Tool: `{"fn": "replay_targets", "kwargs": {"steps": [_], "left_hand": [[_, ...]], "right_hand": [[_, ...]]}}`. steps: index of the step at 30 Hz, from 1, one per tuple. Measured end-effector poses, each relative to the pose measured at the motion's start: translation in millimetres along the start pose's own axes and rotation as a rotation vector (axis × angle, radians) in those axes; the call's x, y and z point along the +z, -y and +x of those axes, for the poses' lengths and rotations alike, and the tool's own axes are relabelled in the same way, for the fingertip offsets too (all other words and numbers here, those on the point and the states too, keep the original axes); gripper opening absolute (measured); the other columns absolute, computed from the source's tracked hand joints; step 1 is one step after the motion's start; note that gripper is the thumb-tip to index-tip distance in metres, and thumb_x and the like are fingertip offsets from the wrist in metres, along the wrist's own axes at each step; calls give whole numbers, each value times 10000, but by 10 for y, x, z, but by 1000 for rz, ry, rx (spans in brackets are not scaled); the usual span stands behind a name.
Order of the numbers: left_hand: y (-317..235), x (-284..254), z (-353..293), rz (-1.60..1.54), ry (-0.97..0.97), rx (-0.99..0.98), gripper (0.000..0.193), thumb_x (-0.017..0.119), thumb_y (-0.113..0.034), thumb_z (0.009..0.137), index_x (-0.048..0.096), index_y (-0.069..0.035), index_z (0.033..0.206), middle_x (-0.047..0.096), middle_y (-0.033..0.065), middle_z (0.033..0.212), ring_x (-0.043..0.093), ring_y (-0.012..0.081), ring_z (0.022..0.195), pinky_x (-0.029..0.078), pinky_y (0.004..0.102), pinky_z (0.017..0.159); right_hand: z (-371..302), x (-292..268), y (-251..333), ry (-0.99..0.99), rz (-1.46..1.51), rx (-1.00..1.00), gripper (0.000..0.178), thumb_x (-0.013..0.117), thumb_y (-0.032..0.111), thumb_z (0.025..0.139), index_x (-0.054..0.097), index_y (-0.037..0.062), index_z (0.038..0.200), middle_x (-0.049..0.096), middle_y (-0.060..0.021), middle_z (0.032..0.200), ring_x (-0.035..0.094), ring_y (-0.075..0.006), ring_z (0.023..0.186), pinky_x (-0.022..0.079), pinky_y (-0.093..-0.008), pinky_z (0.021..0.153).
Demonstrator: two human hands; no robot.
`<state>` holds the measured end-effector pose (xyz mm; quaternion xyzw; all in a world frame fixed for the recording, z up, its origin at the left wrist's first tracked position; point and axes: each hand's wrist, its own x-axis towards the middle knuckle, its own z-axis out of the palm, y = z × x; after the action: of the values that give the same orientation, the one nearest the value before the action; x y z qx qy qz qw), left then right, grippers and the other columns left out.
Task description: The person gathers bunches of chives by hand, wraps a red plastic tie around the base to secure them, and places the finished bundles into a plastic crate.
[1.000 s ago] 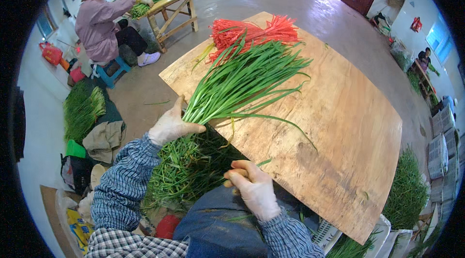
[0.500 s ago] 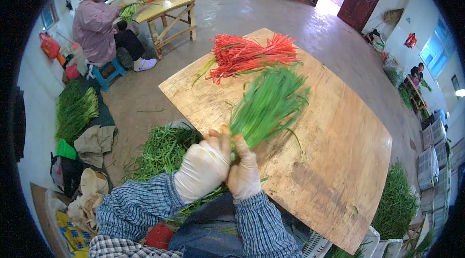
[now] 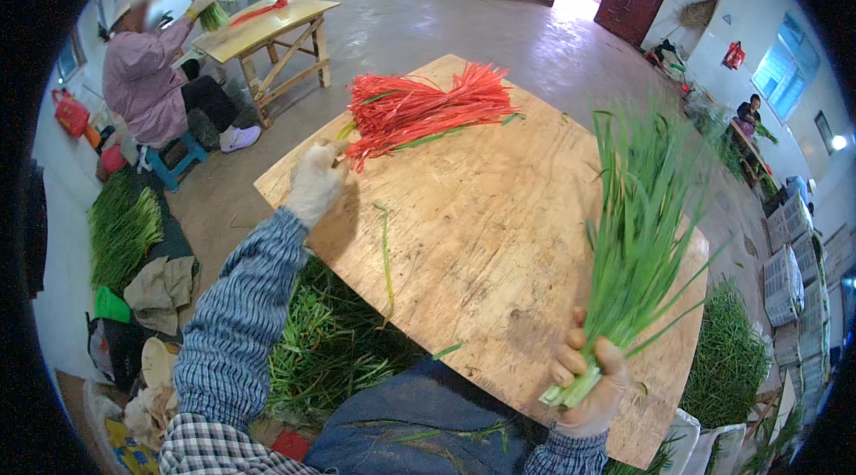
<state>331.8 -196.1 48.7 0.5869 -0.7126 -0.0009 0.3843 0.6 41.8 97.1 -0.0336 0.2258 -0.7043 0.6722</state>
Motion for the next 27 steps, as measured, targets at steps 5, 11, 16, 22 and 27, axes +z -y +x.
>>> {"fn": "replay_targets", "kwargs": {"steps": [5,11,16,22,27], "left_hand": [[232,488,352,410,90,-9,263,611,-219,744,611,-34,930,593,179,884,597,346,832,491,415,678],[265,522,476,285,12,-98,191,569,-218,778,664,-59,825,631,151,750,619,321,728,485,408,657],[-129,145,476,56,86,-197,231,546,-233,791,688,-96,911,652,141,837,623,303,805,484,367,702],[154,97,588,-43,264,-186,194,553,-190,762,703,-86,829,663,117,808,630,273,749,488,347,678],[23,98,554,-501,301,-538,151,600,-113,730,690,-10,791,644,56,682,608,178,645,479,300,628]], "right_hand": [[36,-668,113,-281,71,166,393,600,124,781,482,-75,1098,570,-137,826,530,-193,612,446,-339,534],[-62,-701,81,-237,62,142,394,588,139,803,485,-84,1112,574,-153,852,534,-207,615,459,-358,546],[-76,-781,149,-174,-54,119,441,575,188,822,449,-80,1148,567,-121,900,535,-184,654,454,-337,569],[-51,-767,121,-192,42,131,371,578,158,823,491,-88,1087,567,-157,852,547,-221,621,482,-357,535],[-59,-785,154,-170,37,135,367,583,160,821,497,-85,1079,574,-162,856,565,-224,635,489,-351,528]]}}
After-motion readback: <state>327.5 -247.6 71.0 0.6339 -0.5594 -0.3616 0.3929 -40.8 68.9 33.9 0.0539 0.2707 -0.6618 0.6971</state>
